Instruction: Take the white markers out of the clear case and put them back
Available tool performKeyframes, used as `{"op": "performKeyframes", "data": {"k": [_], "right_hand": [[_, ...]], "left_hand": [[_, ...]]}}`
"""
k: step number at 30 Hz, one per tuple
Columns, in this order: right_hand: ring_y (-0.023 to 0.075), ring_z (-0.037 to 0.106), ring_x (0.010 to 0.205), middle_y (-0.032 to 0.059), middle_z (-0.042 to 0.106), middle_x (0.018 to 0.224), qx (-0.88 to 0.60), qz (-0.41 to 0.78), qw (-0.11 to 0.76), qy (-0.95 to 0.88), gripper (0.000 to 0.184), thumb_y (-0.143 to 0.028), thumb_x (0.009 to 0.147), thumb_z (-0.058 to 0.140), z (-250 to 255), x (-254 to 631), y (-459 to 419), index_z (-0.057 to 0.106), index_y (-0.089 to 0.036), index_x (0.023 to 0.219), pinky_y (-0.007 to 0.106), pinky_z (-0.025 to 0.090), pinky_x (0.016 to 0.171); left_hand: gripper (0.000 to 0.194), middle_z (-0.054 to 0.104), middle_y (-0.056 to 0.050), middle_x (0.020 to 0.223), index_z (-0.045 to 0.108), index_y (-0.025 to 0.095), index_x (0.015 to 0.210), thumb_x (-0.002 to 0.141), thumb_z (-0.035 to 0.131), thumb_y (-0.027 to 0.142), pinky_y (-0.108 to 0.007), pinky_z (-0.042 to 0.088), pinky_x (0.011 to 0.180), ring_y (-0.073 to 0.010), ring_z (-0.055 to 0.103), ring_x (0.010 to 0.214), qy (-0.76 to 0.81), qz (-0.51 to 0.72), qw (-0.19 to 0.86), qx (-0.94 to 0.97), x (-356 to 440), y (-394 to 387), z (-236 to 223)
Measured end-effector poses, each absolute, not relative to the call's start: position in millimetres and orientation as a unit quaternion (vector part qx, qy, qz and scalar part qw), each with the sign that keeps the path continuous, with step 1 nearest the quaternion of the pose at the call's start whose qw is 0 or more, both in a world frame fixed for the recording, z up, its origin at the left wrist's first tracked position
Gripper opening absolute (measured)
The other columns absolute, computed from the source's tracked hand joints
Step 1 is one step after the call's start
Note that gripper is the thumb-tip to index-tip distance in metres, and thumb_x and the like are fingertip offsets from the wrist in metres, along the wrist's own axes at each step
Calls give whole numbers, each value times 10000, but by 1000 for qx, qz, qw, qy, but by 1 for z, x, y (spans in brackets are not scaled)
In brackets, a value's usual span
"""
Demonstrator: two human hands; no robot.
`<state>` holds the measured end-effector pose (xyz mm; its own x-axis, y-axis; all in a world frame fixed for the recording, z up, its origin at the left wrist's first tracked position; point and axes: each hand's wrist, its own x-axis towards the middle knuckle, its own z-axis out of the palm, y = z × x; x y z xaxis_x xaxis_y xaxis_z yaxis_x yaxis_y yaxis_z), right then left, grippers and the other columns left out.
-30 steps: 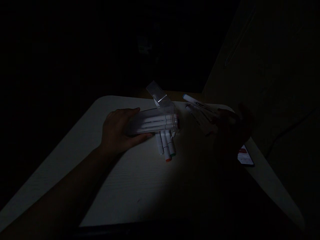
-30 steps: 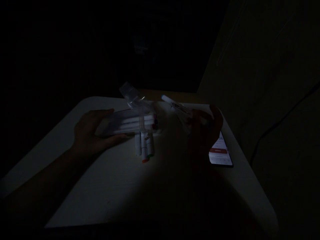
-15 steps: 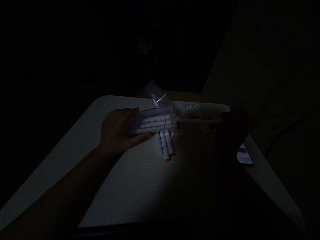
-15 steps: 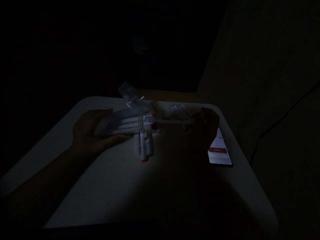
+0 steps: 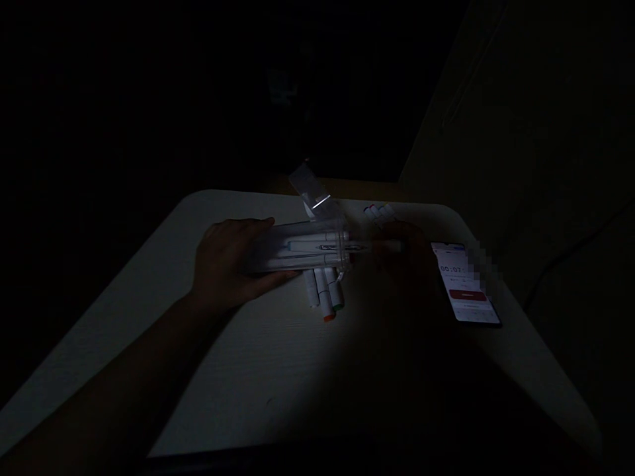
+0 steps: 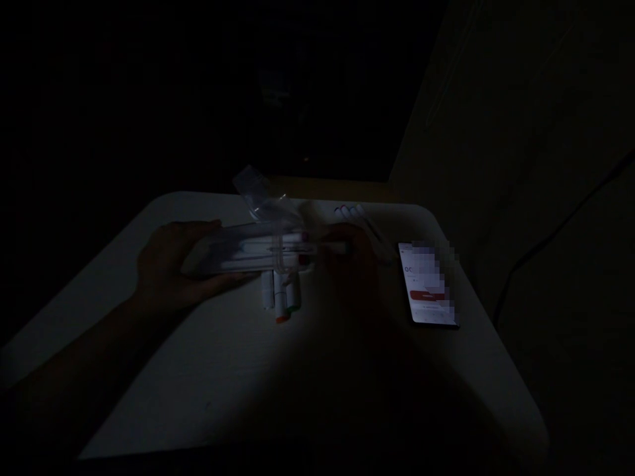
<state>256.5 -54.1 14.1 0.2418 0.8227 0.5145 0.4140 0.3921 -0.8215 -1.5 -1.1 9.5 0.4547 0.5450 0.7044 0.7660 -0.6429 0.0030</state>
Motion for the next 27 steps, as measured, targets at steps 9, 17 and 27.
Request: {"op": "performKeyframes", "data": {"k": [9, 17, 27], "right_hand": [[108, 614, 755, 0, 637, 913, -513, 189, 555, -627, 195, -144, 763, 507, 20, 243, -59, 577, -224, 926, 230, 504, 622], [122, 600, 863, 35, 593, 1089, -497, 188, 526, -664, 323, -186, 829, 437, 10, 242, -62, 508, -241, 1139, 250, 508, 700], [164, 499, 1110, 71, 514, 1219, -480, 151, 503, -702, 433, -228, 861, 363, -6, 242, -54, 366, -251, 1294, 339, 437, 925]], "left_hand": [[701, 585, -36, 1098, 393, 284, 1210, 617, 625, 577, -419, 446, 836, -270, 572, 958, -395, -346, 155, -837, -2, 0, 9], [675, 585, -19, 1106, 393, 307, 1210, 632, 615, 576, -411, 443, 865, -260, 567, 980, -398, -360, 151, -830, -3, -1, 8], [690, 589, -45, 1090, 401, 281, 1208, 625, 620, 578, -413, 442, 848, -274, 569, 967, -393, -367, 151, -830, -3, 1, 7]]}}
